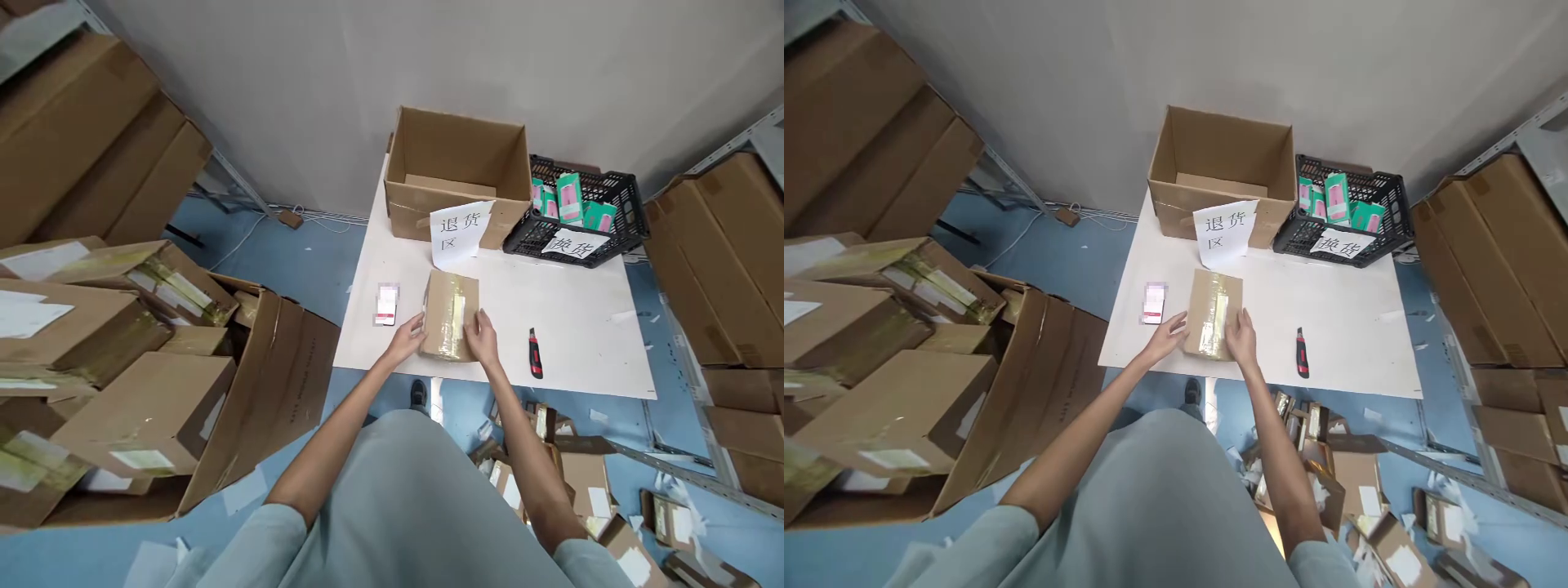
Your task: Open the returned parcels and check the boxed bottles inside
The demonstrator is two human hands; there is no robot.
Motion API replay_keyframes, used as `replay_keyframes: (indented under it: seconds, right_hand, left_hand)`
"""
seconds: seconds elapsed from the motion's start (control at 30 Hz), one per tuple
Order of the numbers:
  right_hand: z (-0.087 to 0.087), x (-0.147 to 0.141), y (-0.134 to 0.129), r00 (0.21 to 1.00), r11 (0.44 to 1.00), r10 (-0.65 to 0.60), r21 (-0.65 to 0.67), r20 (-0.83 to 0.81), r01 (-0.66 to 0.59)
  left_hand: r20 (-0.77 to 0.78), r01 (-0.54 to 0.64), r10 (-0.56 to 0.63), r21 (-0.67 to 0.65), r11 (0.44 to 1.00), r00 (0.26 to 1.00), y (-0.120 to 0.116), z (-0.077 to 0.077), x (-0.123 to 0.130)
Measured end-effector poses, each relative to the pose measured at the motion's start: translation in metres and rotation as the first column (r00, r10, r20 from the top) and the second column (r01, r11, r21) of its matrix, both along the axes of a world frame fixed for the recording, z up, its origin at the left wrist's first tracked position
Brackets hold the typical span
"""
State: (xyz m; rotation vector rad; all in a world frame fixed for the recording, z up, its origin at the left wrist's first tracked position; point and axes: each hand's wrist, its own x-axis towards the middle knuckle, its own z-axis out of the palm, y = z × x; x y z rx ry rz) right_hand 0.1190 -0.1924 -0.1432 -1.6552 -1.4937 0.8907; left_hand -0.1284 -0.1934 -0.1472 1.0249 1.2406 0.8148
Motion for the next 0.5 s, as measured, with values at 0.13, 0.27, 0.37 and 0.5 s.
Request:
replay_keyframes:
  seconds: [0.13,0.27,0.37,0.5]
  right_hand:
    - [0.005,-0.029,-0.015,1.000,0.999,0.028,0.026,0.010,-0.029]
    - [0.015,-0.094,-0.026,0.970,0.972,0.234,0.036,-0.069,-0.232]
    - [0.019,-0.161,-0.038,0.913,0.923,0.381,-0.005,-0.146,-0.386]
    - [0.024,-0.259,-0.062,0.805,0.819,0.552,-0.042,-0.218,-0.573]
  left_hand:
    - [-0.018,-0.056,0.058,0.066,0.996,0.998,-0.041,-0.001,-0.042]
    - [-0.077,-0.226,0.237,0.128,0.966,0.968,-0.091,0.009,-0.112]
    - [-0.109,-0.379,0.399,0.166,0.910,0.911,-0.127,0.018,-0.171]
    - [-0.127,-0.554,0.591,0.237,0.798,0.796,-0.182,0.034,-0.256]
